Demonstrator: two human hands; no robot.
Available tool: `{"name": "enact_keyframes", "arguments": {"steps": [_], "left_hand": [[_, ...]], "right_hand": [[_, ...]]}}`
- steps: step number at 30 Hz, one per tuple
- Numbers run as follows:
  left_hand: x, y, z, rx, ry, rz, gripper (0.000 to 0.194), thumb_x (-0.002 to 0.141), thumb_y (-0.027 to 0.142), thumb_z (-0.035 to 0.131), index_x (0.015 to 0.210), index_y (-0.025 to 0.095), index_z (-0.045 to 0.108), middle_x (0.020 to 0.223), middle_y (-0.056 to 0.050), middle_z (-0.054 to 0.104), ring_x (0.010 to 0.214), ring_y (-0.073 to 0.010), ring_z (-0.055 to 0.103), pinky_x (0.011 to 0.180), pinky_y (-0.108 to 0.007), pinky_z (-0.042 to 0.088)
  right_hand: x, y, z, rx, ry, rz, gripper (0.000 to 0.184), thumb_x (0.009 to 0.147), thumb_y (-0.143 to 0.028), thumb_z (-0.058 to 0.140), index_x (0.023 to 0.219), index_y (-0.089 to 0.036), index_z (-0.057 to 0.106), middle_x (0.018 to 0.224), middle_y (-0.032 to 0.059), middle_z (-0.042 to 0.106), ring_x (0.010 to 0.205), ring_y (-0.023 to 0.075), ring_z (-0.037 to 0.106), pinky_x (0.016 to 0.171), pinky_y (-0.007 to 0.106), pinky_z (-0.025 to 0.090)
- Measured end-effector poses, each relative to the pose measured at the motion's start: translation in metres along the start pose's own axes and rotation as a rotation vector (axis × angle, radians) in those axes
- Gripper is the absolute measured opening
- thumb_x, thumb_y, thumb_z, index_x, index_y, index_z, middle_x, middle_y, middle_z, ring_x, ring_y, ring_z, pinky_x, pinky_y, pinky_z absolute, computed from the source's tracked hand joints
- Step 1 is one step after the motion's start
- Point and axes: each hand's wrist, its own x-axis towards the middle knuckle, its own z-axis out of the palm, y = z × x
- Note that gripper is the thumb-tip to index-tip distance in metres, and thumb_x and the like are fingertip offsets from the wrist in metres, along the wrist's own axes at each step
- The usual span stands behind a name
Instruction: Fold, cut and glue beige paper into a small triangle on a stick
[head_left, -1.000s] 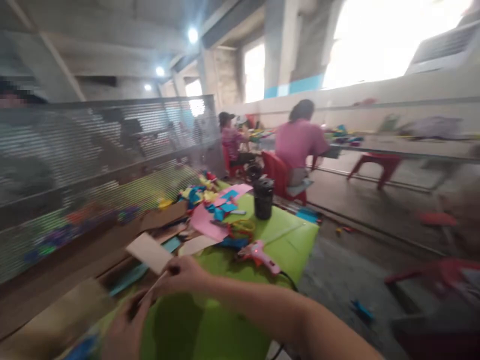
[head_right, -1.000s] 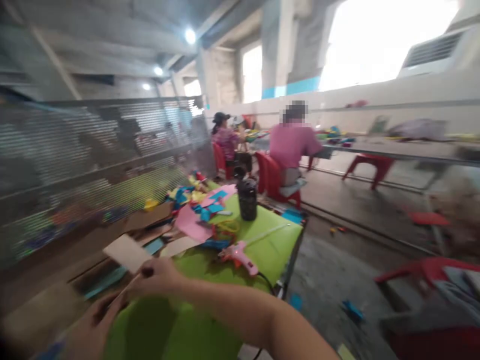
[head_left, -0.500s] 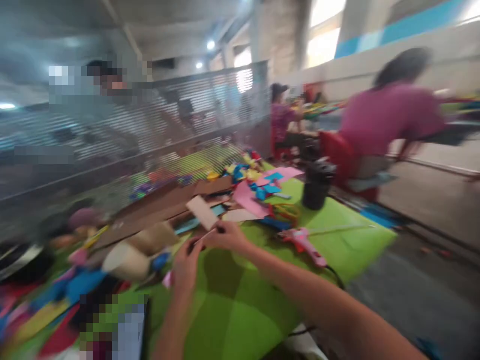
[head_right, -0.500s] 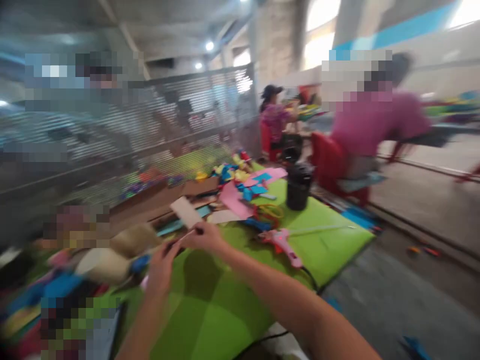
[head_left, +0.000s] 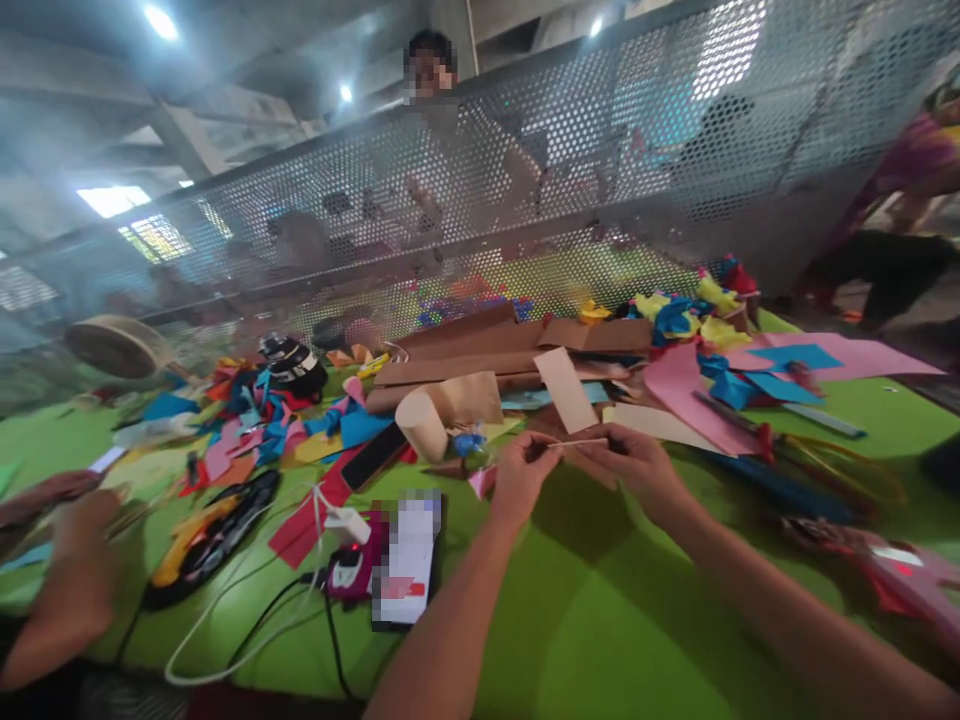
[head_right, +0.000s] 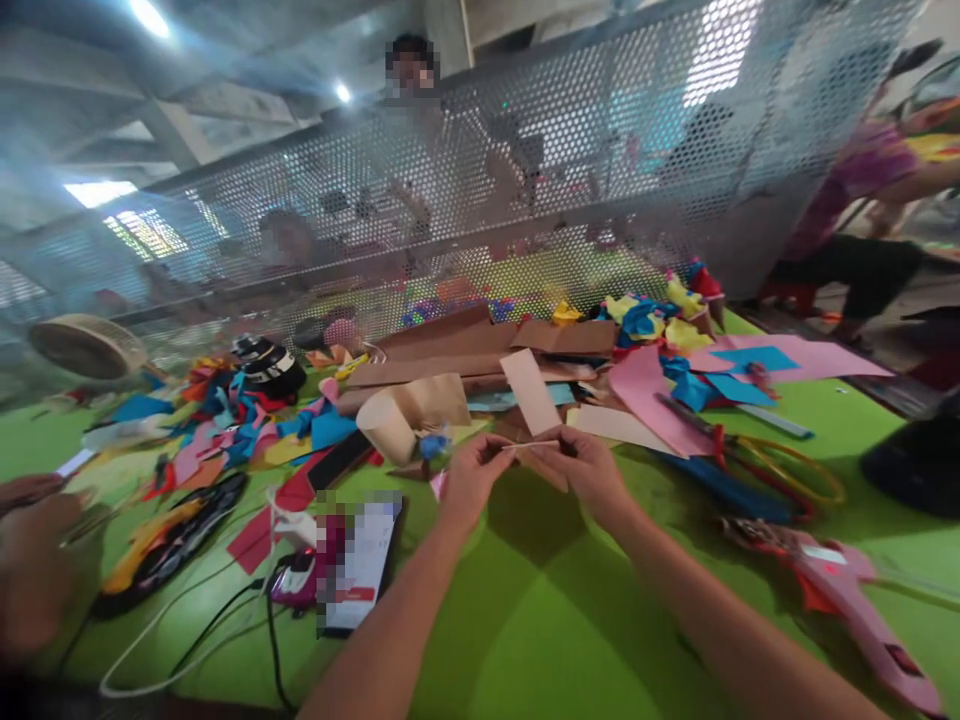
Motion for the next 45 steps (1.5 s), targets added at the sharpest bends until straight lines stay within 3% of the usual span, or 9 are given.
{"name": "enact_keyframes", "arguments": {"steps": [8,23,32,40,45], "left_hand": [[-0.004,-0.005,0.002,-0.084,-0.019,-0.005,0.021,0.070,0.033,0.077,0.077,0.016,0.068,0.070,-0.001,0.068,0.067,-0.0137,0.062,0.070,-0.027,0.048],[-0.010,0.005,-0.001,0.039,-0.027,0.045,0.015,0.077,0.033,0.070,0.076,0.018,0.067,0.072,-0.001,0.067,0.071,-0.0148,0.060,0.071,-0.027,0.047],[-0.006,-0.001,-0.001,0.116,-0.094,0.097,0.014,0.077,0.031,0.072,0.082,0.018,0.069,0.080,-0.003,0.069,0.079,-0.0171,0.062,0.076,-0.029,0.048],[-0.003,-0.003,-0.003,-0.009,0.028,-0.011,0.022,0.074,0.036,0.076,0.079,0.017,0.067,0.071,-0.001,0.067,0.069,-0.0147,0.061,0.070,-0.027,0.048],[-0.007,0.002,-0.002,0.029,-0.043,0.015,0.022,0.073,0.033,0.077,0.088,0.017,0.071,0.082,-0.004,0.073,0.076,-0.0164,0.065,0.072,-0.028,0.050]], "right_hand": [[-0.005,0.003,0.002,0.054,-0.010,0.088,0.052,0.058,-0.063,0.084,0.081,-0.018,0.072,0.077,0.0071,0.074,0.065,0.0195,0.065,0.059,0.030,0.049],[-0.003,0.005,0.001,0.013,0.003,0.076,0.056,0.055,-0.069,0.082,0.077,-0.018,0.070,0.071,0.0061,0.071,0.060,0.0178,0.062,0.054,0.028,0.045],[-0.003,0.005,0.000,-0.120,-0.005,-0.008,0.047,0.063,-0.065,0.078,0.077,-0.020,0.071,0.075,0.0061,0.072,0.069,0.0204,0.063,0.061,0.030,0.046],[0.000,0.004,0.000,-0.118,-0.028,0.045,0.049,0.059,-0.064,0.079,0.081,-0.021,0.071,0.077,0.0063,0.073,0.070,0.0236,0.064,0.061,0.033,0.048],[0.001,0.004,-0.001,-0.191,-0.022,-0.027,0.039,0.062,-0.057,0.079,0.073,-0.021,0.070,0.069,0.0027,0.070,0.065,0.0202,0.059,0.059,0.030,0.044]]}}
